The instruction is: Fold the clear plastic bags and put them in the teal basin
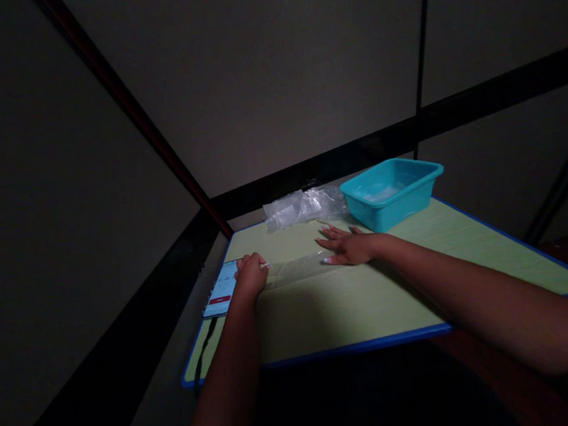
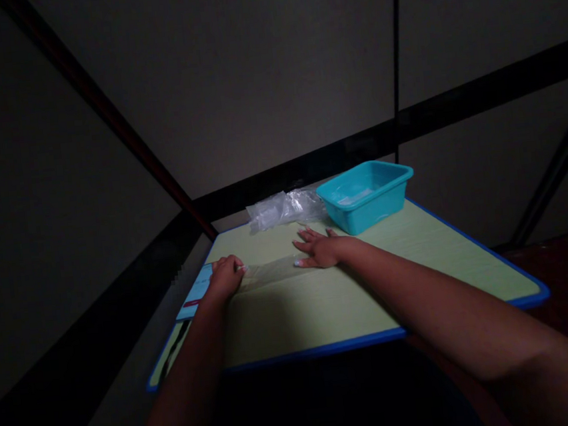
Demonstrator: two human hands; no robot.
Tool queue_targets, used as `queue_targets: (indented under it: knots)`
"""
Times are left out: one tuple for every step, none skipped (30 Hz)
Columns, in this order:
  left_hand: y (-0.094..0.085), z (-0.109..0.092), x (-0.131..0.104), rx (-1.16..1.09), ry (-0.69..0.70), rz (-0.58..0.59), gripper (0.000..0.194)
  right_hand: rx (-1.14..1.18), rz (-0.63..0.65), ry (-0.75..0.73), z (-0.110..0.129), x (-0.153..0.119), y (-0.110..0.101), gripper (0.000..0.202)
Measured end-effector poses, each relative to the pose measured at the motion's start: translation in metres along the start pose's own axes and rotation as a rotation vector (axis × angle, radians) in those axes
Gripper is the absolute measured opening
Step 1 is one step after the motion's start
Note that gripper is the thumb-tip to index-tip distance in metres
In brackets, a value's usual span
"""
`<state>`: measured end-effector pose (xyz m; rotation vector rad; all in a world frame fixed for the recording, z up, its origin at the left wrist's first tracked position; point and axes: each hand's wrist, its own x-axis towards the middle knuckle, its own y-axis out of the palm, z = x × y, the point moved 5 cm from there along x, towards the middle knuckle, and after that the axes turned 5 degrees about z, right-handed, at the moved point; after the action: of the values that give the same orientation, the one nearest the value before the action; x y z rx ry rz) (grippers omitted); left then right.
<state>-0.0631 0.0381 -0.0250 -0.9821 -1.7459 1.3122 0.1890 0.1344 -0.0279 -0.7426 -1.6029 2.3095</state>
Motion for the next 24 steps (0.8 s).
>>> queue_targets:
  knots:
    - [0.0,-0.001,0.0,-0.011,0.0,0.006,0.005,-0.003,0.011,-0.005,0.002,0.0,0.001,0.08]
    - [0.0,-0.001,-0.001,-0.024,0.001,0.01,0.004,-0.005,0.019,-0.006,0.002,0.0,0.003,0.08]
    - [-0.001,-0.002,-0.001,-0.041,0.006,0.012,0.004,-0.006,0.023,-0.006,0.003,0.0,0.003,0.08]
    - [-0.001,-0.003,-0.001,-0.059,0.012,0.013,0.004,-0.007,0.022,-0.004,0.002,0.0,0.004,0.08]
    - [-0.001,-0.003,-0.001,-0.08,0.019,0.012,0.004,-0.007,0.018,0.0,0.002,0.0,0.004,0.08]
    - [-0.002,-0.004,-0.001,-0.103,0.026,0.012,0.004,-0.008,0.014,0.004,0.001,0.0,0.004,0.08]
    - [-0.002,-0.004,-0.001,-0.129,0.032,0.013,0.004,-0.007,0.011,0.008,0.0,0.001,0.004,0.08]
    - [-0.002,-0.003,-0.001,-0.155,0.038,0.014,0.004,-0.007,0.007,0.009,-0.001,0.001,0.004,0.08]
    - [-0.002,-0.003,-0.001,-0.182,0.045,0.016,0.007,-0.004,0.003,0.009,-0.001,0.002,0.005,0.08]
    - [-0.001,-0.003,-0.001,-0.208,0.053,0.019,0.01,0.001,-0.001,0.006,-0.001,0.003,0.005,0.08]
    - [-0.001,-0.002,0.0,-0.231,0.061,0.021,0.013,0.007,-0.006,0.0,0.0,0.003,0.006,0.08]
    - [0.0,-0.002,0.0,-0.252,0.068,0.024,0.016,0.01,-0.014,-0.008,0.002,0.003,0.007,0.08]
    - [0.001,-0.001,0.0,-0.271,0.074,0.028,0.019,0.006,-0.022,-0.017,0.004,0.003,0.007,0.079]
    - [0.001,-0.001,0.001,-0.287,0.08,0.031,0.02,-0.003,-0.029,-0.027,0.008,0.003,0.007,0.077]
    - [0.001,-0.001,0.001,-0.301,0.086,0.035,0.022,-0.014,-0.037,-0.04,0.012,0.002,0.007,0.075]
    - [0.002,-0.001,0.002,-0.315,0.092,0.037,0.023,-0.025,-0.046,-0.056,0.016,0.0,0.006,0.072]
    - [0.001,-0.002,0.002,-0.329,0.099,0.039,0.026,-0.033,-0.058,-0.071,0.021,-0.001,0.006,0.069]
    - [0.001,-0.002,0.002,-0.342,0.105,0.04,0.028,-0.036,-0.07,-0.09,0.025,-0.003,0.005,0.067]
    - [0.001,-0.003,0.002,-0.355,0.11,0.042,0.03,-0.035,-0.082,-0.113,0.03,-0.005,0.004,0.066]
    - [0.001,-0.003,0.003,-0.366,0.113,0.043,0.032,-0.032,-0.092,-0.14,0.035,-0.006,0.003,0.066]
    - [0.001,-0.004,0.003,-0.376,0.115,0.046,0.033,-0.027,-0.097,-0.168,0.039,-0.007,0.003,0.066]
    - [0.002,-0.004,0.003,-0.385,0.116,0.049,0.033,-0.022,-0.094,-0.198,0.042,-0.008,0.004,0.065]
    - [0.002,-0.004,0.003,-0.392,0.116,0.052,0.034,-0.016,-0.082,-0.226,0.045,-0.009,0.005,0.065]
    - [0.002,-0.004,0.003,-0.399,0.116,0.054,0.034,-0.01,-0.063,-0.251,0.048,-0.008,0.006,0.065]
